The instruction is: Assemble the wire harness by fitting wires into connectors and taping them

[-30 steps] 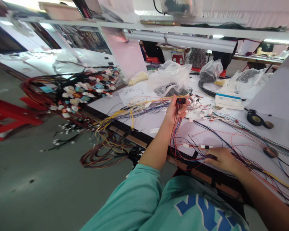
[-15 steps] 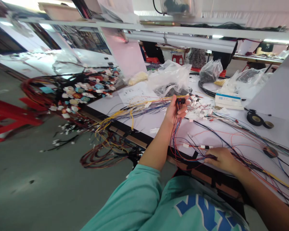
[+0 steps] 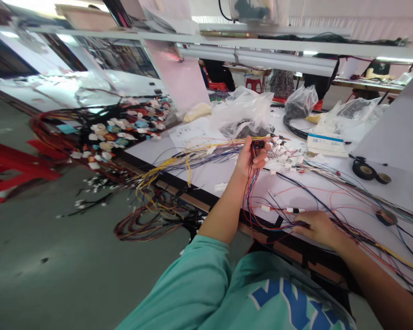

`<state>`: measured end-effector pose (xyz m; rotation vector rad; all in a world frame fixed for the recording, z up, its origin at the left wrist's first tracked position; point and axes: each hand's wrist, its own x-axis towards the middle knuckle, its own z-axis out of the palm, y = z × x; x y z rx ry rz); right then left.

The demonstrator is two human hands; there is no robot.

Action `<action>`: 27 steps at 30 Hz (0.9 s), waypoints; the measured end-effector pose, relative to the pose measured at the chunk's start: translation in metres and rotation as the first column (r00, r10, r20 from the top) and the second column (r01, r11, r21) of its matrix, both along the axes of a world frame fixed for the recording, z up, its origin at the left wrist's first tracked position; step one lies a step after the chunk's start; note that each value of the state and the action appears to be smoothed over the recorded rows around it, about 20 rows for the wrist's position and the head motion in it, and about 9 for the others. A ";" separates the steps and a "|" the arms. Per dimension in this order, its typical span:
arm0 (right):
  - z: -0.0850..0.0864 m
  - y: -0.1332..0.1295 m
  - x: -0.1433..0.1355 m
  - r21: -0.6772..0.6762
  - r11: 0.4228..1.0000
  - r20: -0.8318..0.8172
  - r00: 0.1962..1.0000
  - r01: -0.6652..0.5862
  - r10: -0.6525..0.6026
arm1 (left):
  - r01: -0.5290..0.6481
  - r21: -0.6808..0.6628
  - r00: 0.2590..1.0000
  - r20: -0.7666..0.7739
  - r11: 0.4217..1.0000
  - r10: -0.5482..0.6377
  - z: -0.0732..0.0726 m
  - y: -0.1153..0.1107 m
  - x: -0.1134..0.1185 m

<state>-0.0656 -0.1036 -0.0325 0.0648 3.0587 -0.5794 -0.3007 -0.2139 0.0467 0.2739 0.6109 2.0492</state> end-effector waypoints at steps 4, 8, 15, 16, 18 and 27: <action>0.000 0.000 0.000 0.013 1.000 0.012 1.000 0.000 0.000 | -0.002 0.005 1.000 -0.002 1.000 0.002 -0.001 0.000 -0.001; -0.001 0.001 0.000 0.015 1.000 0.003 1.000 -0.006 0.006 | -0.002 0.001 1.000 -0.010 1.000 0.003 -0.002 -0.001 -0.001; -0.001 0.001 0.000 0.027 1.000 0.017 1.000 -0.004 0.003 | -0.005 -0.012 1.000 -0.012 1.000 0.005 -0.001 -0.001 0.000; -0.001 0.001 0.000 0.028 1.000 0.023 1.000 -0.002 0.001 | -0.008 -0.013 1.000 -0.008 1.000 0.008 0.000 -0.001 0.000; -0.001 0.001 0.000 0.023 1.000 0.023 1.000 0.003 -0.003 | -0.011 -0.016 1.000 0.001 1.000 0.011 0.000 0.000 0.000; 0.001 -0.001 0.000 0.015 0.999 0.060 0.998 0.032 -0.033 | -0.011 -0.028 1.000 0.019 1.000 0.011 -0.004 0.001 -0.004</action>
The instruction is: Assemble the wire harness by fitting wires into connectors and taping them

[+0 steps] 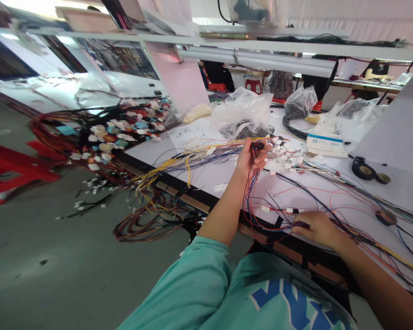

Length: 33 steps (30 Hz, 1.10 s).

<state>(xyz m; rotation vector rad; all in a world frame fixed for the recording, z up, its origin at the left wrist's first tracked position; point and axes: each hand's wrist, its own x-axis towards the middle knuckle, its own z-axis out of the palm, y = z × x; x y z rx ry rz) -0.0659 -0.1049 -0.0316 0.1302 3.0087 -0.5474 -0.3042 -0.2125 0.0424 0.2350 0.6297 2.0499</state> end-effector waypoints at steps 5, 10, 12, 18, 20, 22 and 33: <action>0.003 -0.002 0.000 0.006 1.000 0.016 1.000 0.004 -0.004 | 0.006 0.001 1.000 -0.005 1.000 -0.006 -0.002 0.001 -0.002; 0.002 0.000 0.000 -0.001 1.000 -0.022 1.000 -0.012 0.012 | 0.007 0.003 1.000 -0.008 1.000 -0.007 -0.002 0.001 -0.001; 0.000 0.001 0.000 0.001 1.000 -0.035 0.999 -0.011 0.011 | 0.000 0.000 1.000 -0.014 1.000 0.000 -0.001 0.000 0.001; -0.002 0.001 0.000 0.010 1.000 -0.048 0.999 -0.023 0.024 | -0.029 -0.013 0.999 -0.019 0.999 0.029 0.002 0.000 0.004; -0.002 0.001 0.001 0.005 1.000 -0.059 0.998 -0.028 0.028 | -0.026 -0.014 1.000 -0.018 1.000 0.026 0.002 0.000 0.004; -0.001 0.001 0.000 0.002 1.000 -0.056 0.998 -0.029 0.030 | -0.021 -0.011 1.000 -0.023 1.000 0.020 0.002 0.000 0.003; -0.002 0.001 -0.001 0.025 0.999 -0.063 0.997 -0.039 0.040 | -0.064 -0.027 0.998 -0.019 0.998 0.063 0.002 0.002 0.004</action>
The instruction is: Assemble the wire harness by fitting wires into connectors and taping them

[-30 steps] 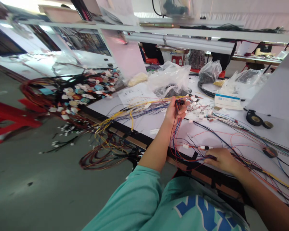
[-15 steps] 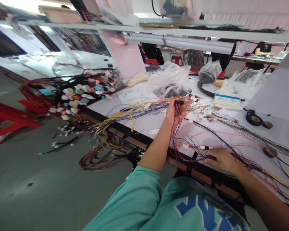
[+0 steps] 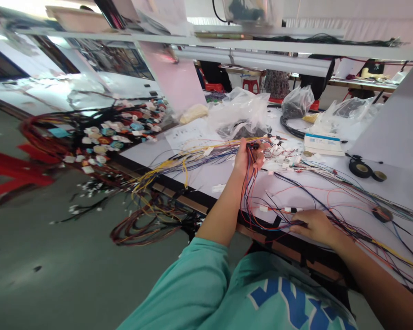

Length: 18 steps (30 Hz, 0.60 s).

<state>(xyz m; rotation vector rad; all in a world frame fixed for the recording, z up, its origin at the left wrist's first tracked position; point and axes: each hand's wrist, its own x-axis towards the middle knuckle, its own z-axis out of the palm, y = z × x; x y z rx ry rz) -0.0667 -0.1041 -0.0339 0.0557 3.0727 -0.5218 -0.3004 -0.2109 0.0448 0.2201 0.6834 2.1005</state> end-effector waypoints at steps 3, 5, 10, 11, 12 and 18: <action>-0.002 -0.001 -0.001 0.001 1.000 -0.025 1.000 -0.015 0.015 | -0.070 -0.014 0.997 0.019 0.997 0.070 0.002 -0.002 -0.002; -0.002 -0.004 -0.001 0.010 0.999 -0.053 0.998 -0.034 0.035 | -0.092 -0.031 0.994 0.051 0.995 0.093 0.004 -0.009 -0.007; 0.001 -0.011 0.000 0.033 0.996 -0.109 0.990 -0.085 0.088 | -0.226 0.031 0.964 0.149 0.974 0.219 0.011 -0.038 -0.025; 0.002 -0.012 0.001 0.026 0.996 -0.110 0.990 -0.088 0.090 | -0.244 -0.001 0.959 0.148 0.970 0.241 0.012 -0.044 -0.028; 0.004 -0.013 0.001 0.015 0.996 -0.111 0.990 -0.087 0.088 | -0.279 -0.033 0.951 0.132 0.960 0.281 0.013 -0.049 -0.031; 0.013 -0.017 -0.002 -0.083 0.996 -0.121 0.992 0.010 -0.020 | -0.579 -0.395 0.796 -0.460 0.713 0.392 0.016 -0.076 -0.041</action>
